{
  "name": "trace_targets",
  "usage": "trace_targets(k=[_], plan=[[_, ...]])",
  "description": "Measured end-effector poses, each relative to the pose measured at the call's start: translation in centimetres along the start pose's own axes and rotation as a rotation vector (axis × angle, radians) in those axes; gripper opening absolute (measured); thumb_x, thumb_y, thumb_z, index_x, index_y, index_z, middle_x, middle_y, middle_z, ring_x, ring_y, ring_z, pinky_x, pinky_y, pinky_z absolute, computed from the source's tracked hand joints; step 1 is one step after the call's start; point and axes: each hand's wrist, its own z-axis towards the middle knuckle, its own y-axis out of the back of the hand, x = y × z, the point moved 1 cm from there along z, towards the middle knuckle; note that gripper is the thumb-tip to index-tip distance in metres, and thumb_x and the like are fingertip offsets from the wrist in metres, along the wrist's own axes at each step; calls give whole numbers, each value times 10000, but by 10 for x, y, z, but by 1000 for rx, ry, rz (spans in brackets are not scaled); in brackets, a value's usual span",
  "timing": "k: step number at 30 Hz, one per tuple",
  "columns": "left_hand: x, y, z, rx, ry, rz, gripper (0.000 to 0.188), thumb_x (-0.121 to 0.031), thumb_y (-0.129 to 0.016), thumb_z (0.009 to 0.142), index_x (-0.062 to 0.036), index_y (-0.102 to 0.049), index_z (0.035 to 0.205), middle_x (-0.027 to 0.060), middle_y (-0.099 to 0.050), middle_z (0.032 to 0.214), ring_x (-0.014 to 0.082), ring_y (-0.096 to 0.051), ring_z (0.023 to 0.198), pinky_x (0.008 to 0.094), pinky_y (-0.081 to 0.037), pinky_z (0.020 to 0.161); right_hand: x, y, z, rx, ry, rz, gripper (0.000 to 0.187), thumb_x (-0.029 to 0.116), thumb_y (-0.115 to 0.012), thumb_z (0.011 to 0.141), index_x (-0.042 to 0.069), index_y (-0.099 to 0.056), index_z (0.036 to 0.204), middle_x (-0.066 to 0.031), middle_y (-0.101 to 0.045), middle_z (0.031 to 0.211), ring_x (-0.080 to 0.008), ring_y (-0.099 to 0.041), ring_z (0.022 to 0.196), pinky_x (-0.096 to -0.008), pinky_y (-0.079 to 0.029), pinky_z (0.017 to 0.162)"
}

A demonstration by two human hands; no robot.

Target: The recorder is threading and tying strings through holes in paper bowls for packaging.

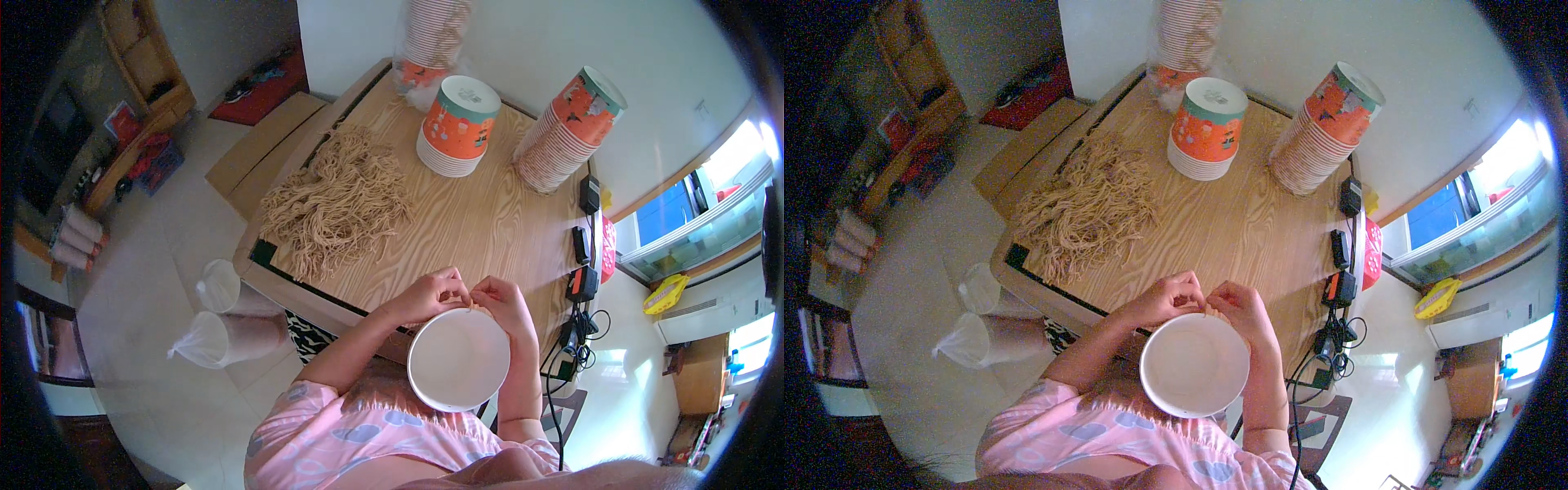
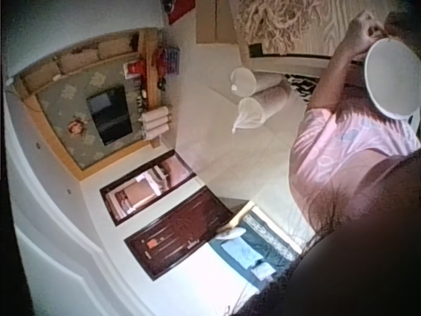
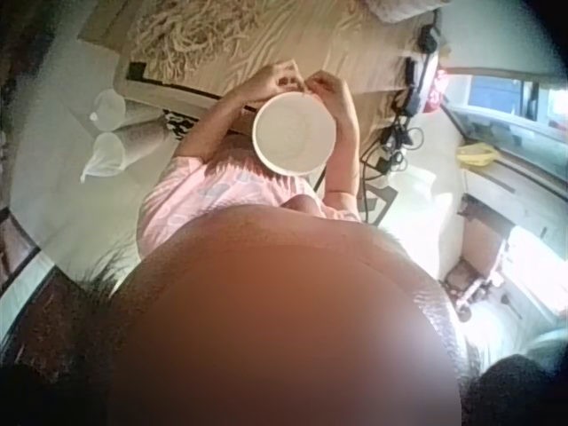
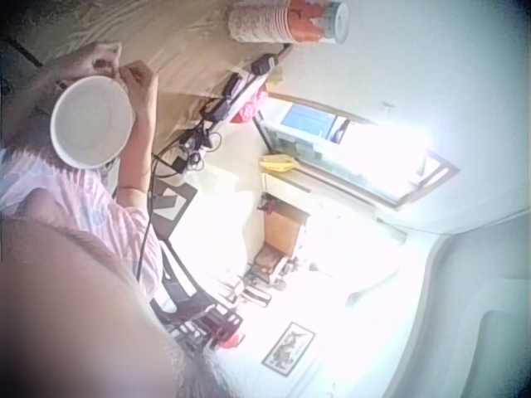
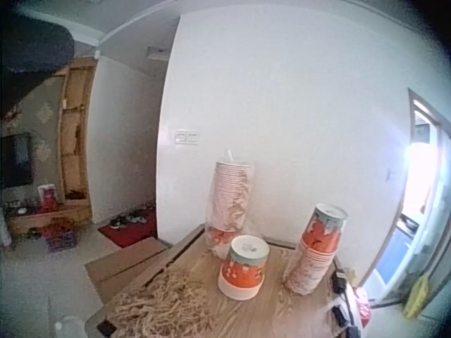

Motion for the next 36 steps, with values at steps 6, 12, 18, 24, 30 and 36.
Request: trace_targets(k=[6,12,18,24,30,36], plan=[[13,-7,-1,16,94,-280,108,-133,-620,836,-70,-543,878,-26,-541,777,53,-496,668,212,-419,590,1,0,-3,-35,69,-81,63,53,-621,800,-10,-611,794,-4,-587,700,-68,-525,677,-216,-431,613],[7,-6,0,93,232,-572,107,-155,-558,855,-72,-529,916,-25,-536,734,45,-495,657,211,-416,583,8,-1,-8,-28,61,-116,83,77,-630,801,-5,-616,804,-8,-597,700,-75,-531,685,-239,-448,628],[8,-5,4,167,411,-730,131,-159,-567,842,-77,-539,939,-33,-545,748,47,-510,670,205,-428,587,17,-3,-15,-45,92,-137,80,72,-617,809,-8,-605,813,-18,-602,717,-88,-542,696,-259,-457,649],[-7,0,4,120,420,-645,163,-156,-619,819,-58,-585,944,-20,-577,788,43,-522,705,194,-426,610,22,-2,-23,-137,213,-237,71,54,-612,802,-9,-595,830,-51,-614,729,-122,-568,702,-273,-460,675],[-6,-2,7,11,333,-642,145,-139,-622,823,-41,-593,926,-19,-598,767,34,-523,681,191,-432,598,27,-8,-21,-170,183,-202,83,61,-623,799,-8,-597,835,-68,-613,721,-128,-576,697,-275,-456,642],[-10,2,9,-19,416,-729,107,-171,-583,849,-66,-588,867,-34,-551,728,49,-505,667,205,-421,592,33,-13,-24,-257,223,-297,77,65,-623,804,-5,-598,826,-65,-602,705,-121,-559,675,-272,-448,618]])
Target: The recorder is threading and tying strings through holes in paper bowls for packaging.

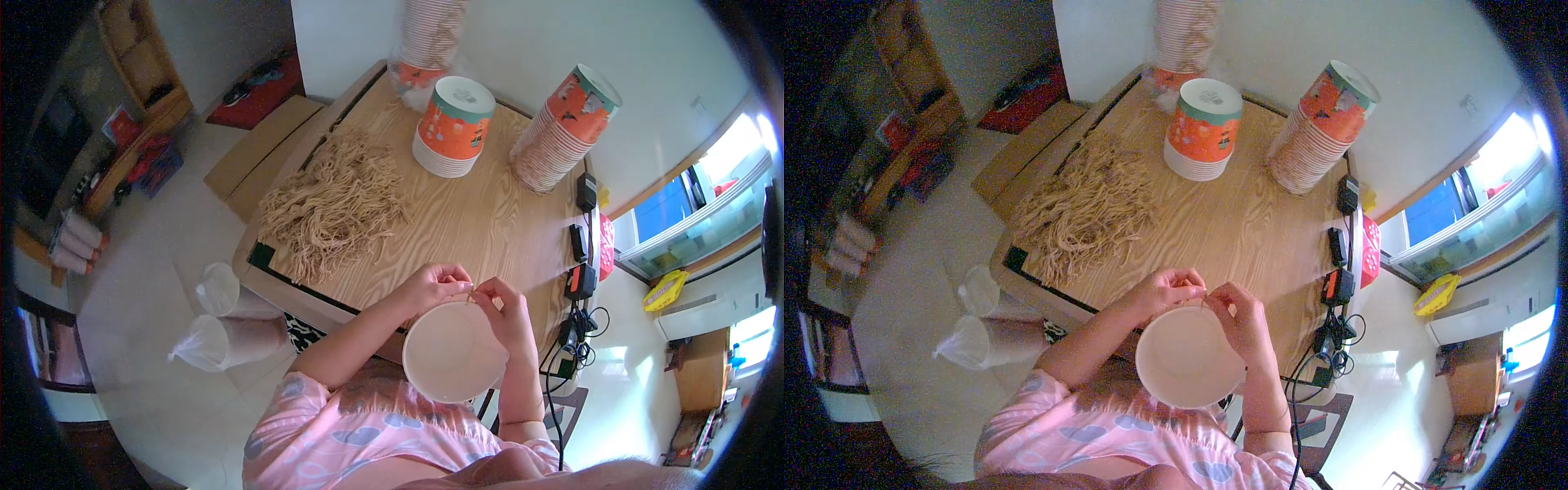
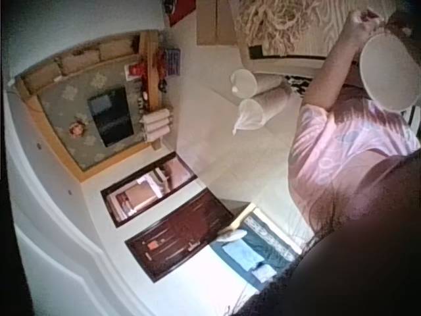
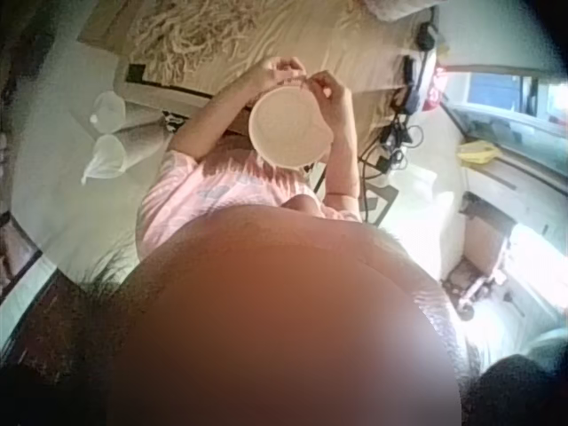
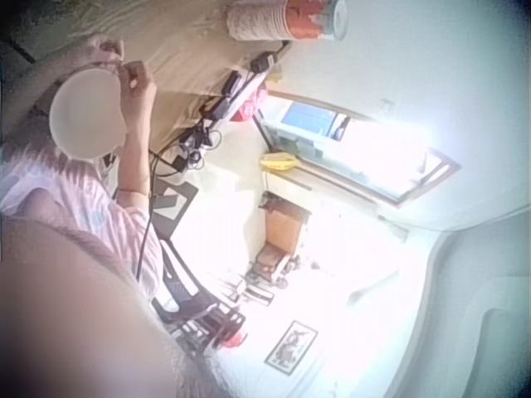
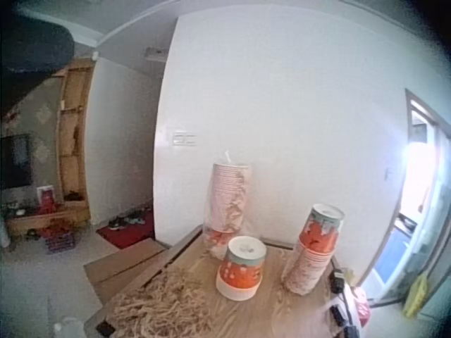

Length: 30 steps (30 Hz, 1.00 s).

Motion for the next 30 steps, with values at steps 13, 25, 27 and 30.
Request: trace_targets(k=[13,25,27,30], plan=[[0,3,6,25,92,-73,174,-215,-608,824,-46,-611,865,-17,-548,686,52,-495,588,179,-391,518,19,-3,0,-153,231,-224,102,45,-674,731,18,-579,756,-76,-564,699,-196,-554,669,-297,-447,634],[-6,0,3,12,126,-140,145,-204,-614,822,-61,-590,829,-18,-550,694,45,-492,563,172,-395,499,6,3,5,-85,240,-255,116,53,-683,722,22,-576,754,-83,-569,710,-225,-558,673,-320,-442,648],[-6,-1,3,10,126,-154,127,-192,-607,823,-69,-579,822,-22,-551,698,41,-493,554,171,-395,490,2,1,5,-80,220,-242,119,72,-682,725,30,-576,757,-78,-572,718,-238,-561,680,-335,-442,657],[0,5,9,20,153,-155,126,-192,-611,820,-69,-585,826,-20,-554,696,43,-497,556,169,-391,489,2,0,3,-102,186,-210,118,89,-680,729,41,-576,758,-72,-574,725,-247,-563,689,-350,-440,669]])
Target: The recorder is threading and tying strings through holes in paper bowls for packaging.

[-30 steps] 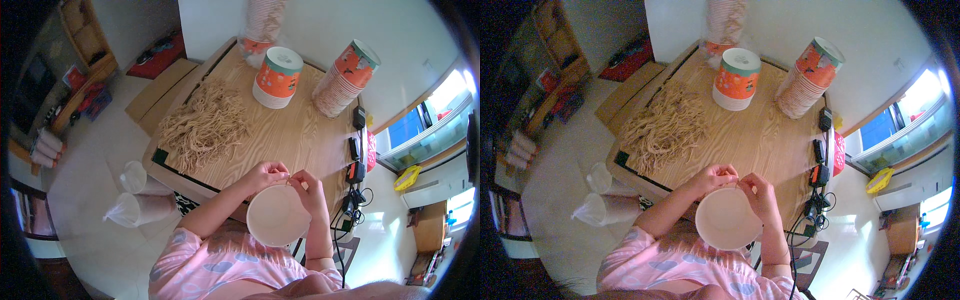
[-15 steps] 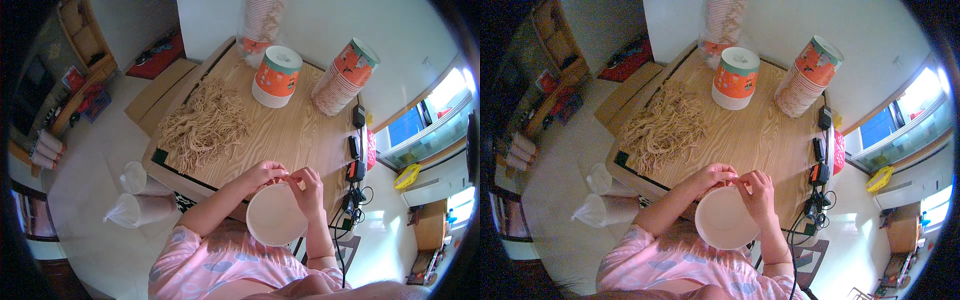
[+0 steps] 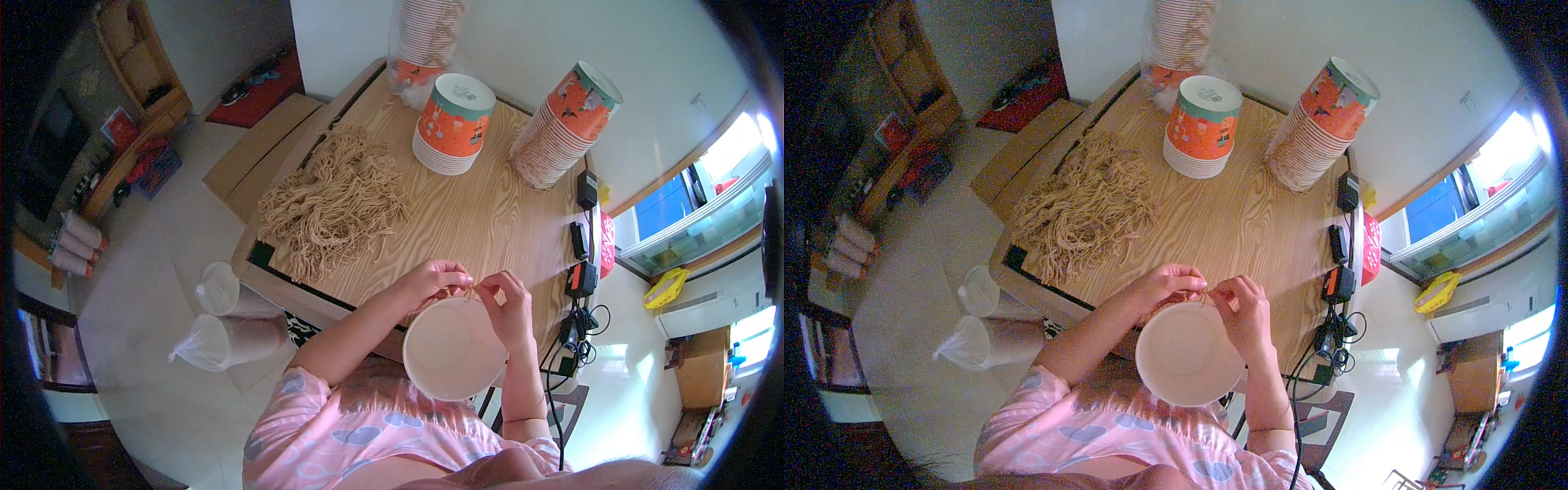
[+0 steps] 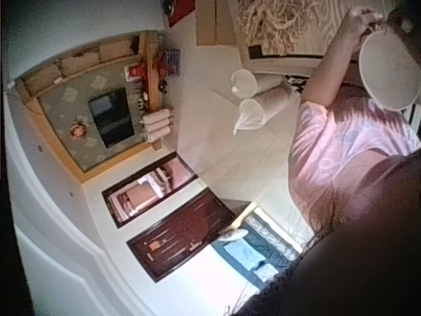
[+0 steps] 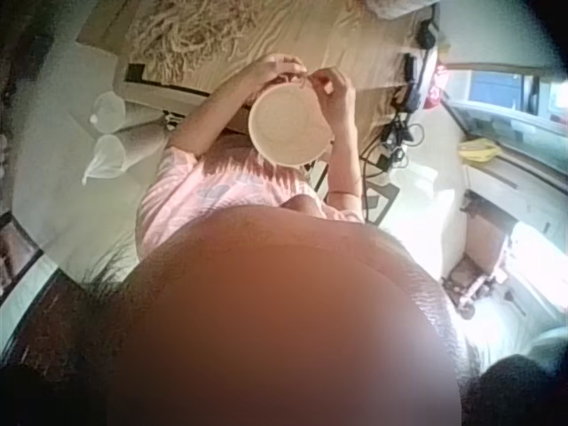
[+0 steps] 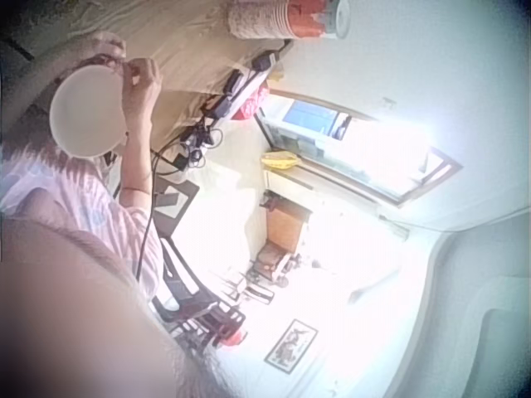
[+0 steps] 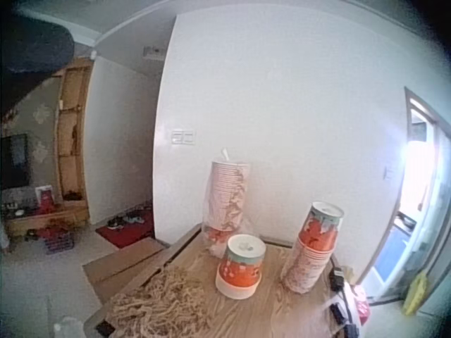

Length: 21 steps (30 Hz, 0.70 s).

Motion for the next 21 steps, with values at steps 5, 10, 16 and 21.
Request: trace_targets(k=[5,10,16,21], plan=[[2,1,0,-17,-25,-12,148,-191,-628,806,-47,-612,836,-18,-557,684,39,-489,565,171,-385,501,8,4,1,-4,112,-28,106,42,-683,719,29,-584,758,-75,-575,713,-219,-560,678,-316,-441,653],[1,2,1,0,-43,50,120,-182,-614,828,-64,-595,844,-28,-561,686,30,-494,534,159,-384,471,12,4,1,-47,162,-111,119,73,-697,711,53,-586,748,-50,-575,714,-219,-550,677,-331,-417,691],[3,2,-1,-1,-52,89,139,-207,-601,846,-71,-589,873,-36,-548,674,22,-487,527,151,-374,445,18,1,2,-25,289,-121,120,69,-696,710,52,-587,756,-46,-580,721,-222,-555,688,-337,-412,712],[3,1,-4,-17,-58,116,158,-227,-595,855,-71,-590,878,-36,-549,669,21,-484,520,148,-369,438,17,3,4,-34,305,-116,118,69,-695,711,50,-587,757,-45,-581,723,-223,-558,694,-336,-413,712]])
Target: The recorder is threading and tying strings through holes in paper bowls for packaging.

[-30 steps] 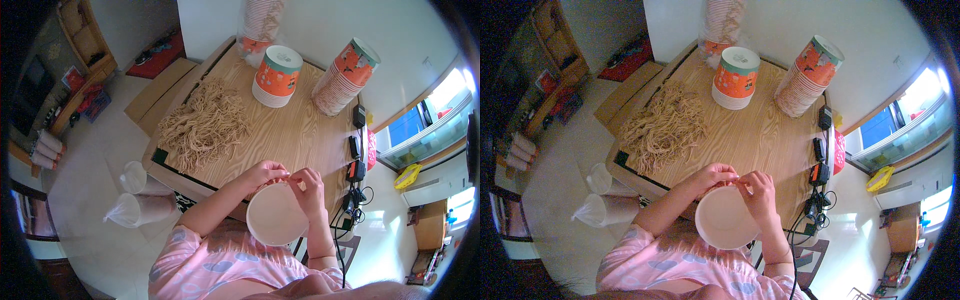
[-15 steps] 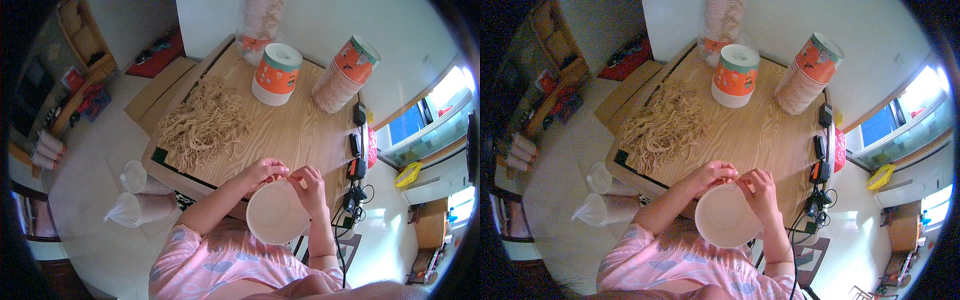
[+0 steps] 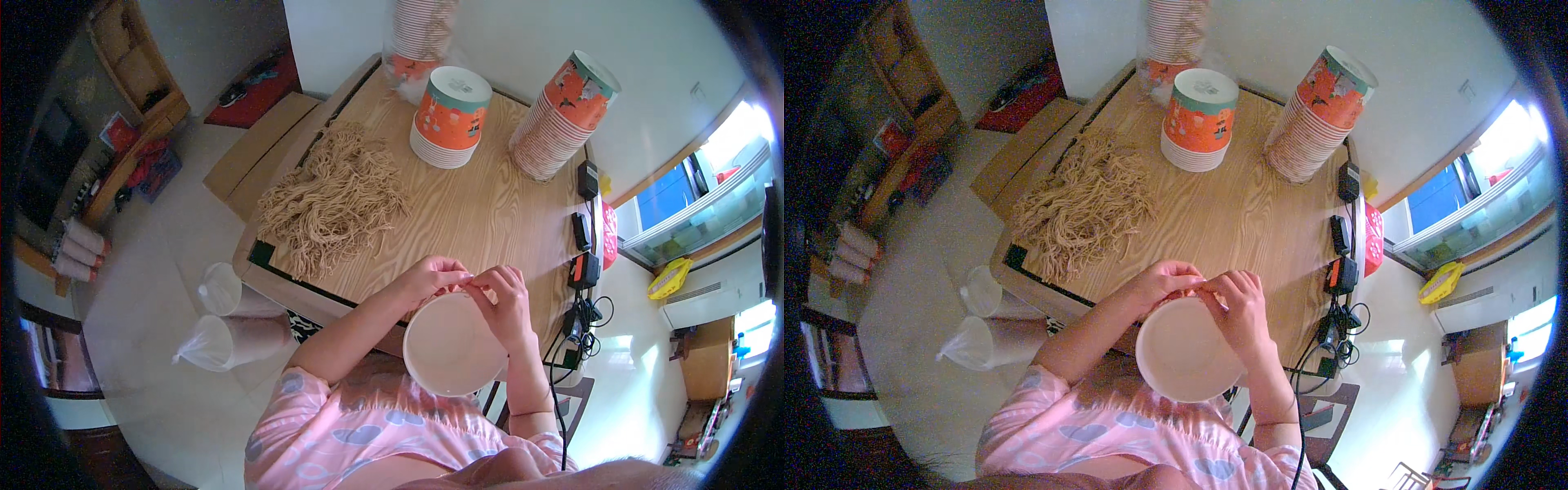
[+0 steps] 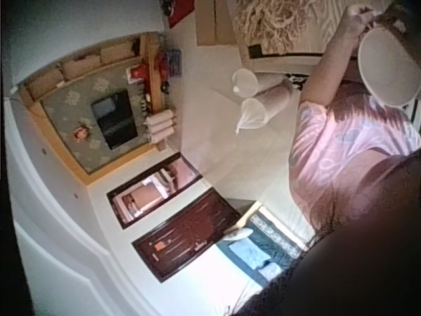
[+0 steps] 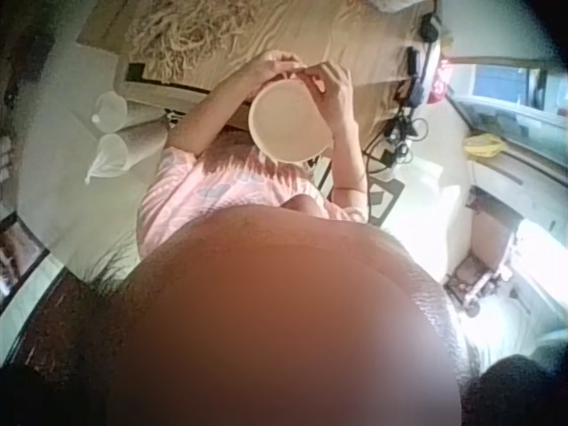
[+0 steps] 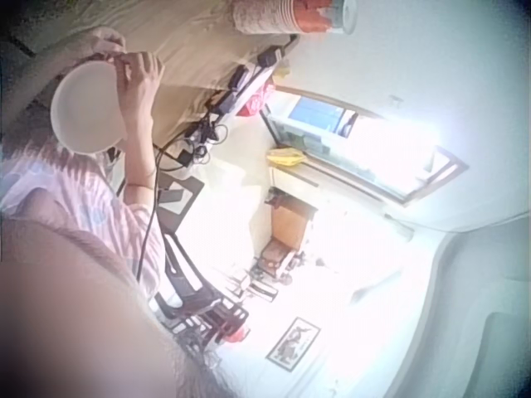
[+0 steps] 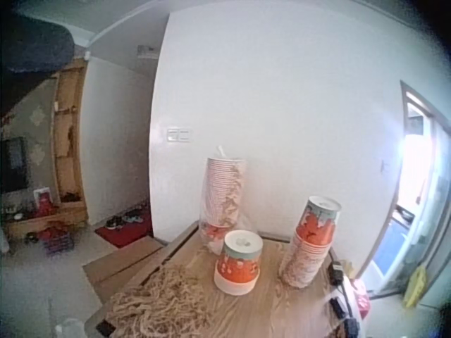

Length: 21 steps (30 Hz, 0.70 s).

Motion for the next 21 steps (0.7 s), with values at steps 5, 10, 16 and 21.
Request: trace_targets(k=[5,10,16,21], plan=[[1,3,-1,3,-11,2,168,-227,-631,828,-62,-627,857,-38,-536,666,35,-469,576,178,-376,521,0,0,0,11,-22,13,120,69,-695,709,51,-587,759,-46,-581,725,-227,-559,698,-338,-414,718],[6,6,0,-14,-38,6,158,-217,-634,828,-64,-633,866,-40,-552,669,32,-473,559,170,-374,503,-1,-1,2,18,9,35,139,73,-709,699,52,-584,757,-50,-576,718,-233,-555,694,-337,-421,711],[-4,1,-5,-17,-38,58,167,-219,-633,821,-62,-649,875,-43,-561,686,35,-478,592,175,-369,534,-22,-7,-4,77,-335,342,132,83,-707,738,38,-593,785,-56,-584,730,-177,-568,715,-304,-446,703],[-4,7,-4,26,-36,72,230,-232,-638,801,-55,-667,945,-38,-579,735,41,-474,647,195,-372,594,-41,-12,-8,131,-377,480,135,56,-709,741,18,-585,780,-29,-587,738,-121,-547,724,-253,-442,680]])
